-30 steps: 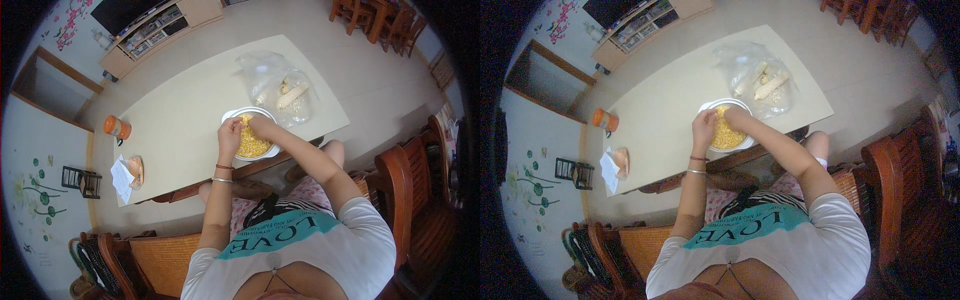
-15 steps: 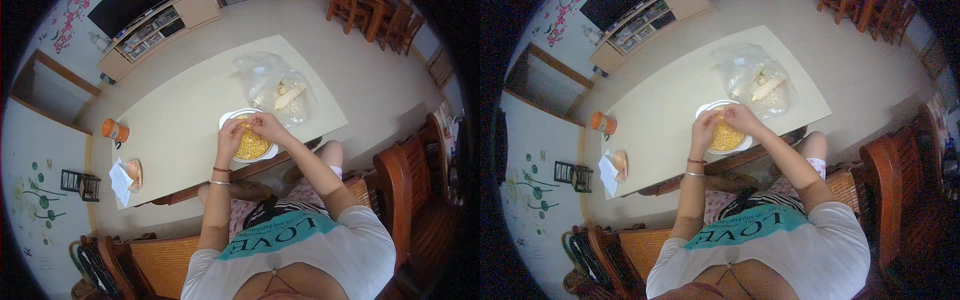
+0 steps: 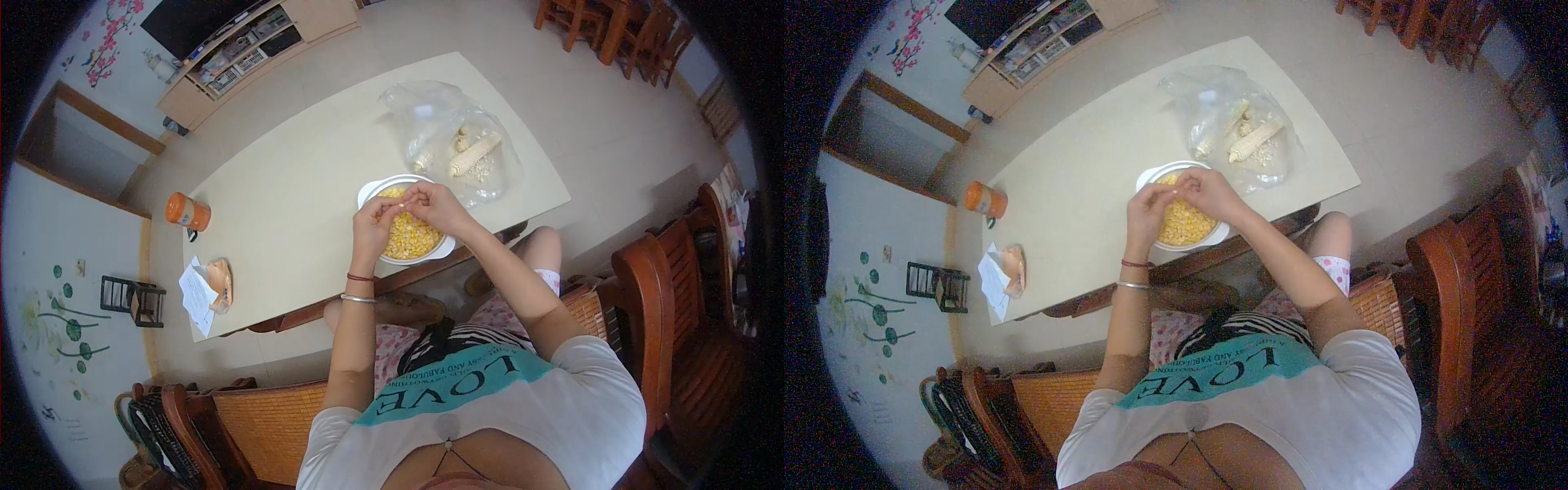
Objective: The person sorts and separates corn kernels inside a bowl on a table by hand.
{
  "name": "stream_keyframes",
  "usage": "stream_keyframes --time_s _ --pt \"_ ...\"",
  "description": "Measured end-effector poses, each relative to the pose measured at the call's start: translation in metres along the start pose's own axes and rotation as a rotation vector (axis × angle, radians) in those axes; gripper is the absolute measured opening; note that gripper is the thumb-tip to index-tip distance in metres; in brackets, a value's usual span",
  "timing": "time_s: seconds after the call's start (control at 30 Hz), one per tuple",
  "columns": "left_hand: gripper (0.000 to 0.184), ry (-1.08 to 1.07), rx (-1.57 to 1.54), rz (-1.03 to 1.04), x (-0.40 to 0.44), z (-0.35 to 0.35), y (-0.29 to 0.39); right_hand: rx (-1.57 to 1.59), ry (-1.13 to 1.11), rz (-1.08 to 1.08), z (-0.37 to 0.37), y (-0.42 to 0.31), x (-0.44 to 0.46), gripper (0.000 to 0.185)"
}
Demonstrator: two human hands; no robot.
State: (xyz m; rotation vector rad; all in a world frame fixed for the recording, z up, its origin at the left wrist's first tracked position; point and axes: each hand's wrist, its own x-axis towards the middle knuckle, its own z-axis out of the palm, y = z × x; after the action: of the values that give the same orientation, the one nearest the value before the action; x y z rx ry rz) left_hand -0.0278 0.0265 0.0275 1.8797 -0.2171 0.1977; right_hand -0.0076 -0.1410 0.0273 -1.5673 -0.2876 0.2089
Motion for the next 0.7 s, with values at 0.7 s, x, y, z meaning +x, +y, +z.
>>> stream_keyframes --time_s 0.7 --pt "0.010 -0.041 0.040 0.021 -0.001 0.002 -0.001 -0.356 -0.034 -0.109 -0.002 -0.005 -0.001 0.009"
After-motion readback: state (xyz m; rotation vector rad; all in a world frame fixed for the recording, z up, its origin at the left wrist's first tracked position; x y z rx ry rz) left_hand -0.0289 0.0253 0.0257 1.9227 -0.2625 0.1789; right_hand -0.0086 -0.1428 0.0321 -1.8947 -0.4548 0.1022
